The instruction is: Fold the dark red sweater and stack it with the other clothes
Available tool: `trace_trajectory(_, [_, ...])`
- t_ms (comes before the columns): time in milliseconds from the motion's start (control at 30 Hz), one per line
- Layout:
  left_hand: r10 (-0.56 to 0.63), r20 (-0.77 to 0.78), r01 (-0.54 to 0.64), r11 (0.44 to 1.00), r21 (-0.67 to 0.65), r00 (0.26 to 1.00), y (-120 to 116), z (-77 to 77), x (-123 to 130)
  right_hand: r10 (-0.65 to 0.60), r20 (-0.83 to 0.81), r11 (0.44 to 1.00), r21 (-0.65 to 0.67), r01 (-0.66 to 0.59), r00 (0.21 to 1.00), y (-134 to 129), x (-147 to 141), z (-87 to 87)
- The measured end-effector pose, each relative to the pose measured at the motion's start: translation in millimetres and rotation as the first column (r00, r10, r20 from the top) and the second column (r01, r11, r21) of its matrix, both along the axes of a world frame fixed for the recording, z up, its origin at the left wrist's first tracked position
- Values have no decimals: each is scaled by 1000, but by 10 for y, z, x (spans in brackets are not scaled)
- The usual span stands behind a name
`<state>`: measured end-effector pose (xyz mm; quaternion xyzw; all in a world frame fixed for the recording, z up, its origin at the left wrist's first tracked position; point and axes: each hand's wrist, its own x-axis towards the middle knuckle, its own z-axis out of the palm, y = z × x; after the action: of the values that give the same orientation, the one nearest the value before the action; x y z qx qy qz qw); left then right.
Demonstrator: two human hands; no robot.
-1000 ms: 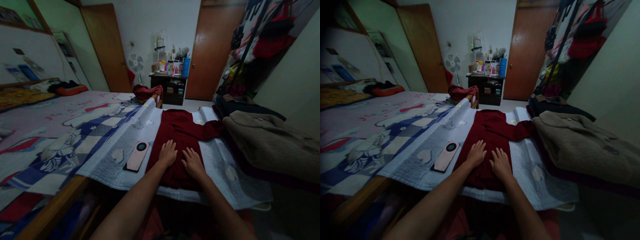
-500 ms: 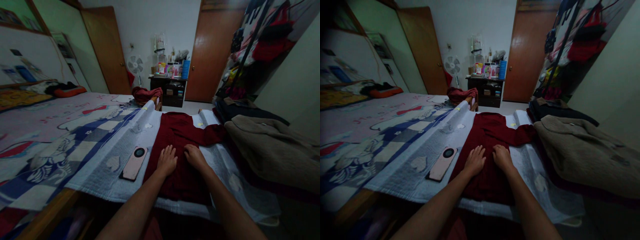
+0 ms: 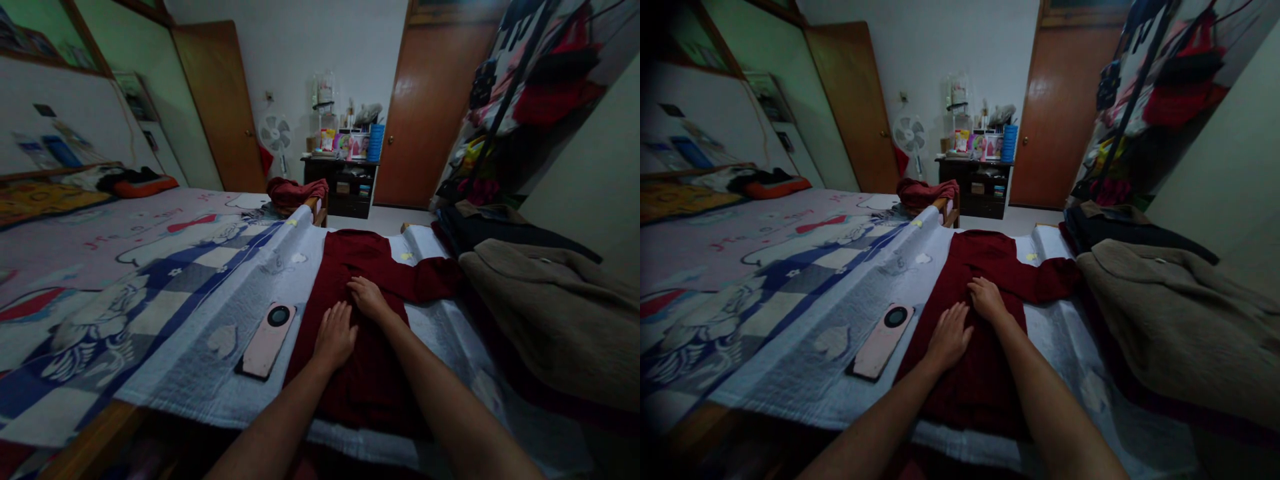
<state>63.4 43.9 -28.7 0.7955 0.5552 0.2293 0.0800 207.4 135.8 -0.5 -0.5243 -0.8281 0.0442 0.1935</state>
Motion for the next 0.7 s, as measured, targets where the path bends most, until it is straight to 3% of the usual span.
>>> trace_trajectory(133, [47,240,-35,998,-52,970,77,61,-63,-43,52,999,-24,44,998,-62,-27,-116])
trace_trajectory(267, [81,349,-80,997,-16,934,397,207,-136,-50,49,999,-14,51,998,-99,-29,-138])
trace_trajectory(467, [92,140,-104,992,78,986,1257,270,-194,-69,26,997,-30,70,997,-86,-32,-150])
trace_trajectory(600, [82,-68,-81,997,12,994,1696,246,-199,-77,1,997,-32,77,997,-96,-31,-163])
trace_trajectory(700, [97,-117,-100,995,-22,988,1918,261,-182,-81,-21,996,-40,80,997,-101,-35,-162])
